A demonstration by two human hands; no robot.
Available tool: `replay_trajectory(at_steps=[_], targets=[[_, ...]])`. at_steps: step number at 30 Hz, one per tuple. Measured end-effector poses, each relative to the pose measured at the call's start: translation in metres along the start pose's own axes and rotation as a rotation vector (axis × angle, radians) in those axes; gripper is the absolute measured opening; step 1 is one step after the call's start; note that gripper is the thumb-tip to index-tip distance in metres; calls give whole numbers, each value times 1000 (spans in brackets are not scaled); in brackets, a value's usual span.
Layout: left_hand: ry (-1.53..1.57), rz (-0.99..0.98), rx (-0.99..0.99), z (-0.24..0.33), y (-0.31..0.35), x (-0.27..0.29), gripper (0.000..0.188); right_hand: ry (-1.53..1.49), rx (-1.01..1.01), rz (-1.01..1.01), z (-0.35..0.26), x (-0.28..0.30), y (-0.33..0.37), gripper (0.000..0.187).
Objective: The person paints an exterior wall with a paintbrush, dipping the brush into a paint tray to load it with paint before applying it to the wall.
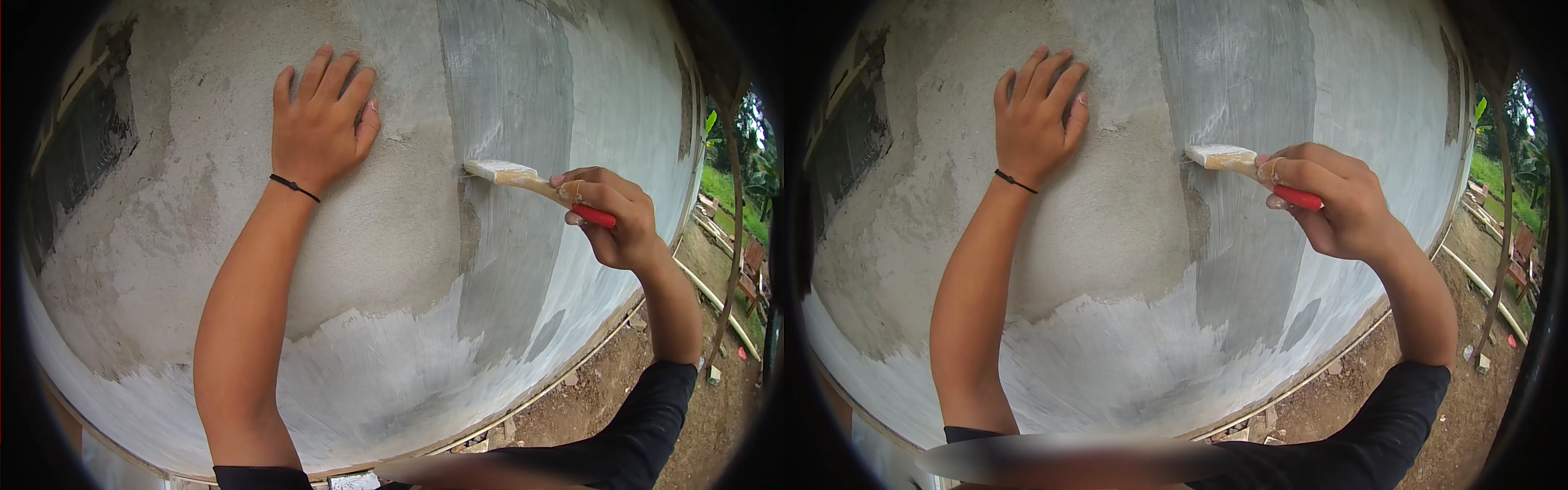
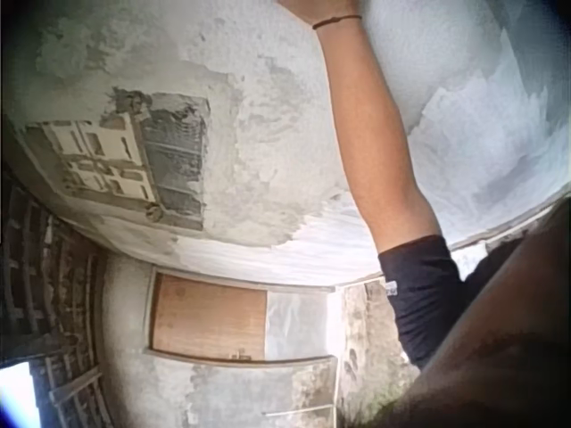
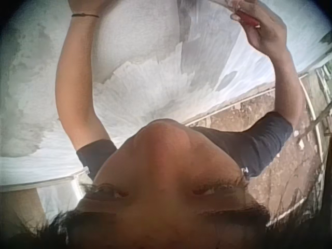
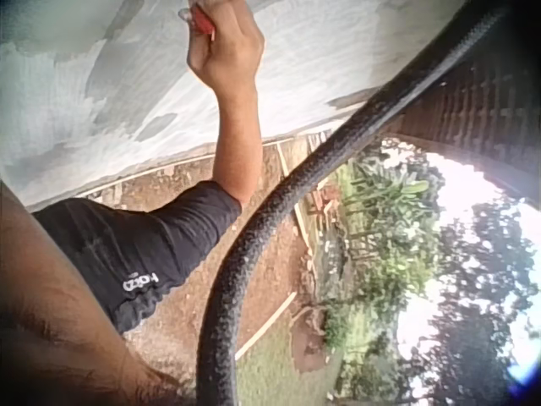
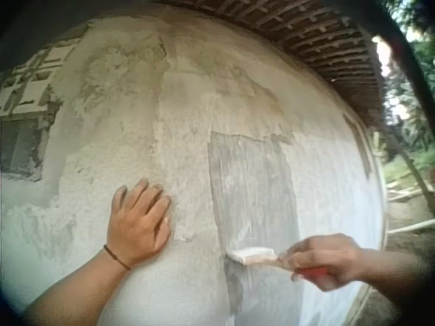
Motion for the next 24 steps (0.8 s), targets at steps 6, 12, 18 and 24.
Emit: replay_trajectory(at_steps=[6, 12, 18, 24], targets=[[-6, 6, -1, 0, -3, 4, 31, -248, -246, -102, 57, 11, -47, 16], [10, -1, 0, -1, 0, 3, 31, -307, -366, 120, 78, 36, -145, 16], [54, 42, 23, -2, -2, 5, 31, 150, 82, 220, 56, 19, -137, 19], [55, 32, 22, 0, -1, 2, 29, 101, 209, 106, 4, -30, -40, 28]])
Point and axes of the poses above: each hand's wrist, its own y-axis away from the middle knuckle, its own x-axis out of the back of the hand, z = x × y, the point moved 5 cm from there along -y, towards the middle knuckle, and after that the axes turned 3 degrees about z, right-handed, at the moved point
